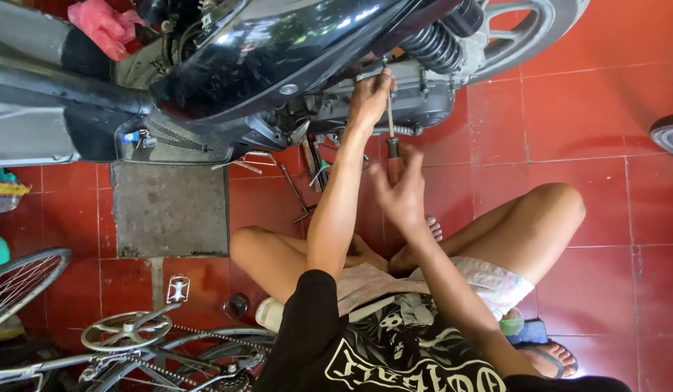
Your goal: The person is using a screwdriver to scrape off dirt and residue from the engine components of a motorcycle.
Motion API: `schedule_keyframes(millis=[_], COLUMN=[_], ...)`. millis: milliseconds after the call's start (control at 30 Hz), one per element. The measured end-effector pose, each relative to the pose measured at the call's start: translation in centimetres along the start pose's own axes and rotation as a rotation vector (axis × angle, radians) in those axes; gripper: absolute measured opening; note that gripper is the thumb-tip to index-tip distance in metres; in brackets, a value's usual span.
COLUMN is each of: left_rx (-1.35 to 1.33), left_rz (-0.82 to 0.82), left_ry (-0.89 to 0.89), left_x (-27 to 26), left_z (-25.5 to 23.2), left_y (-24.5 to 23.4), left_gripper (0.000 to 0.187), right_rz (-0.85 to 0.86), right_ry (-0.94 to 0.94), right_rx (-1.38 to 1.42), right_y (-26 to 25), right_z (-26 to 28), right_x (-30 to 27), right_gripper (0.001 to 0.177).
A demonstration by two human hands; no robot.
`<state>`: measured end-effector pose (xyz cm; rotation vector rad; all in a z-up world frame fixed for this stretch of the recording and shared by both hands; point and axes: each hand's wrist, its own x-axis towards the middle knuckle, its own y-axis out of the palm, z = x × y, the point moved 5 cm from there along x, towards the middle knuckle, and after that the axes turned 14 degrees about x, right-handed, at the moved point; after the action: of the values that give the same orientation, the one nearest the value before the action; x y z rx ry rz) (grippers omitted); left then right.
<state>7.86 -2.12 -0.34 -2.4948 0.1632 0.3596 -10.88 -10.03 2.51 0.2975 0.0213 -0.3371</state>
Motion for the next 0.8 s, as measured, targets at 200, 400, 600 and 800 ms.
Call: schedule_keyframes(millis=[200,400,600,800], left_rx=[-0.043,-0.451,-0.137,-0.082], left_rz=[-0.017,0.287,0.029,0.007], left_ry=[0.086,0.146,0.054,0.086], left_x=[0.2,-0.5,0.9,0.4], left_z=[0.6,0.8,1.1,0.5], left_y=[-0.4,1.3,0.7,-0.1], left_gripper=[0.053,0.048,0.047,0.047], right_rz=[0.138,0.052,-0.067,0.005], right_ry=[-0.167,0.647,0.364,-0.140], right_rx=[-0.522,1.432,0.564,-0.424], right_y=[1.0,-1.4,-0.2,0.1], right_z=[-1.6,-6.1,-1.7,-0.7], right_x=[0.2,0.4,-0.2,0.1], right_gripper=[0.046,0.023,0.023,0.041])
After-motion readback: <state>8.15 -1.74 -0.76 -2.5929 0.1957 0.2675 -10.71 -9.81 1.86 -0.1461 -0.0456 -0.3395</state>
